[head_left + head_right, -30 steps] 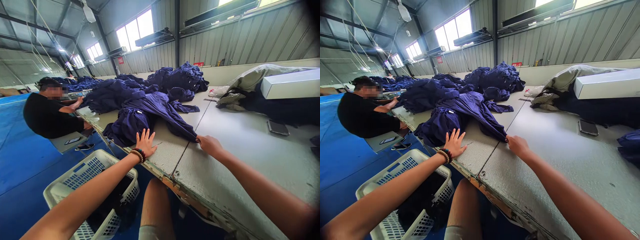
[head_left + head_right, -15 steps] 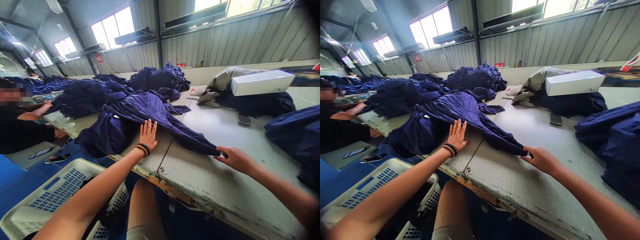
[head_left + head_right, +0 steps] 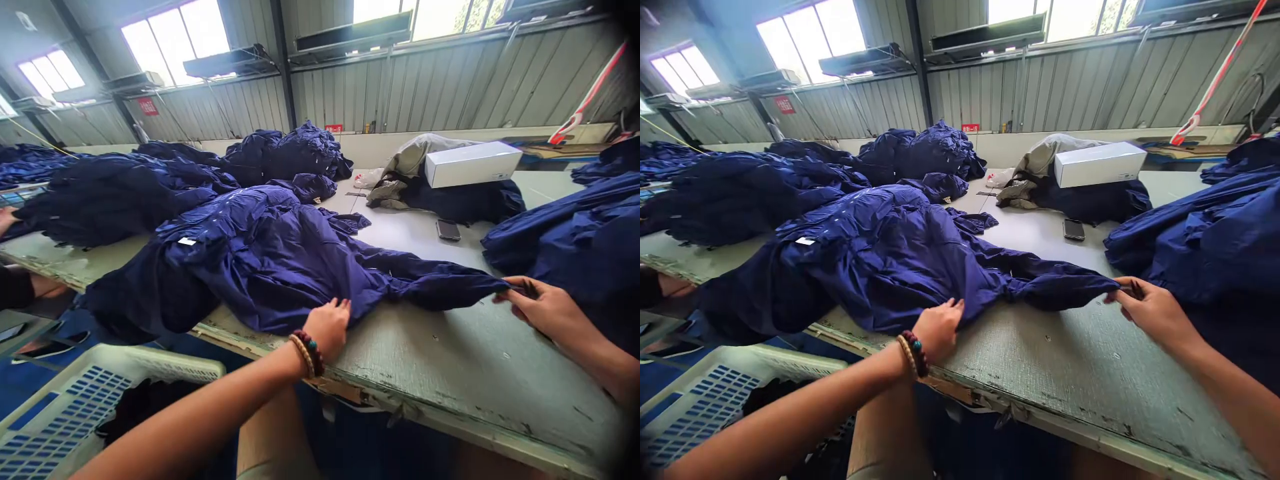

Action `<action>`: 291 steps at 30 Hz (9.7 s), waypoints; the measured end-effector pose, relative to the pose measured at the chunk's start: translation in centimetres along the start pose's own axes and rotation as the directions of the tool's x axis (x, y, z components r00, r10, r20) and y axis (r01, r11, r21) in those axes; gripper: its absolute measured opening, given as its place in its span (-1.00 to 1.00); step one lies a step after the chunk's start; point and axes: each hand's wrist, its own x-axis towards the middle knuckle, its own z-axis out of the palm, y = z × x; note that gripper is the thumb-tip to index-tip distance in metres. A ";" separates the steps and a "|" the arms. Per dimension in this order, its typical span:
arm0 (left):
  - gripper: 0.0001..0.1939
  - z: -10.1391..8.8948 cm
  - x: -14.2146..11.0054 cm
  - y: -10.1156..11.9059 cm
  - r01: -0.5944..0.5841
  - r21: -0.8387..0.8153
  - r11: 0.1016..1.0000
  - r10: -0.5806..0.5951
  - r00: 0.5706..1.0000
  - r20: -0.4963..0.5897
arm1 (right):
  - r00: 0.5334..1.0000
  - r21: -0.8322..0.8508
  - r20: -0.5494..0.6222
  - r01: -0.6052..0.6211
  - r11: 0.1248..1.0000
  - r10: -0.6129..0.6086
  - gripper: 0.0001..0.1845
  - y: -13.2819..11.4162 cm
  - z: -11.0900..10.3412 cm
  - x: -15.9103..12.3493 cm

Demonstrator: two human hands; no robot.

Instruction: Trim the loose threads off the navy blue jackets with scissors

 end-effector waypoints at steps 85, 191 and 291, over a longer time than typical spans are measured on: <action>0.00 0.6 20.9 -5.9 0.185 0.074 0.980 -0.187 0.982 0.031 | 0.927 -0.297 0.123 0.376 0.878 -0.355 -0.59 2.5 10.9 11.6; -0.90 3.0 15.3 21.1 -0.753 -0.405 0.519 0.760 0.623 -0.184 | 0.988 -0.090 -0.076 0.127 0.988 -0.134 -0.79 -2.1 -5.0 -14.3; -0.89 3.3 15.2 21.7 -0.794 -0.309 0.523 0.788 0.589 -0.180 | 0.983 -0.010 -0.177 -0.047 0.999 0.045 -0.90 -4.6 -1.6 -16.4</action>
